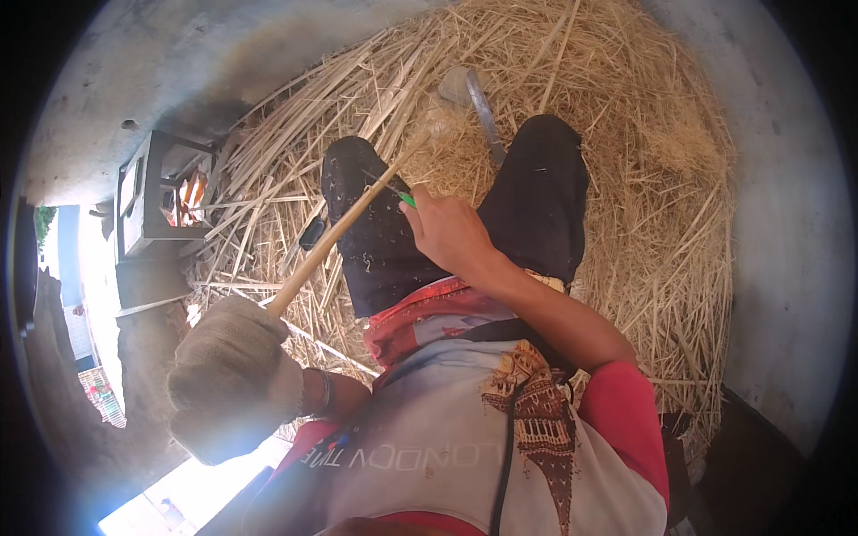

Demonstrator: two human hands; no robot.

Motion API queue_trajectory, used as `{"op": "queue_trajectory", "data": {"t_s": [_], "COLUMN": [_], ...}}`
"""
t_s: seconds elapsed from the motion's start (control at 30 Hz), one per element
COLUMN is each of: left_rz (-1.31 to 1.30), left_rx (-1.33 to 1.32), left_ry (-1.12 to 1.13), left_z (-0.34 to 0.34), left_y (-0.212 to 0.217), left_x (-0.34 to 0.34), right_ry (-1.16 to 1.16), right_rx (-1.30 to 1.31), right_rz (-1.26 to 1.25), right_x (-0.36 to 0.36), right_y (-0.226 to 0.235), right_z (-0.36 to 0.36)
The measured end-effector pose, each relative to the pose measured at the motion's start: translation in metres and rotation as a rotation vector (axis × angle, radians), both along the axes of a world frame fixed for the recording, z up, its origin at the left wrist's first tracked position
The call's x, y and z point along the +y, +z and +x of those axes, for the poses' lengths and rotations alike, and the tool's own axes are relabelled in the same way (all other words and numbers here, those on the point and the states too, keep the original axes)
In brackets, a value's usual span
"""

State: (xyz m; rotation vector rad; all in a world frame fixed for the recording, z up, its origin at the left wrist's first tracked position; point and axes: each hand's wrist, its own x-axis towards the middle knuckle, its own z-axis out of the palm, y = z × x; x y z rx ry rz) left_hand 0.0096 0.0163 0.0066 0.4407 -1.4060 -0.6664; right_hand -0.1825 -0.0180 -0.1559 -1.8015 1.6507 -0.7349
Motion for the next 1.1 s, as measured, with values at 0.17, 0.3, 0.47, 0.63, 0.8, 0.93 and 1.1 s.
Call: {"op": "queue_trajectory", "data": {"t_s": [0.17, 0.3, 0.47, 0.63, 0.8, 0.93, 1.1], "left_rz": [0.021, 0.016, 0.017, 0.027, 0.028, 0.026, 0.024], "left_rx": [-0.036, -0.025, -0.027, -0.012, -0.006, 0.002, 0.020], "left_ry": [0.003, -0.002, -0.014, -0.004, 0.001, 0.000, 0.010], "left_z": [-0.008, -0.009, -0.012, -0.007, -0.008, -0.007, -0.007], "left_y": [0.008, 0.003, 0.006, 0.002, 0.001, 0.003, 0.004], "left_x": [-0.001, -0.005, -0.009, -0.006, -0.008, -0.010, -0.009], "right_ry": [0.099, 0.062, 0.036, 0.025, -0.003, 0.004, 0.010], "right_rx": [-0.043, 0.052, 0.035, 0.094, -0.011, 0.037, 0.167], "right_rz": [0.008, -0.075, -0.045, -0.064, 0.005, -0.062, 0.141], "right_x": [0.013, 0.001, 0.005, -0.017, -0.007, -0.014, -0.016], "right_y": [0.014, -0.007, -0.023, -0.042, -0.026, -0.018, -0.040], "right_z": [0.018, 0.010, 0.026, 0.000, 0.018, 0.018, 0.015]}}
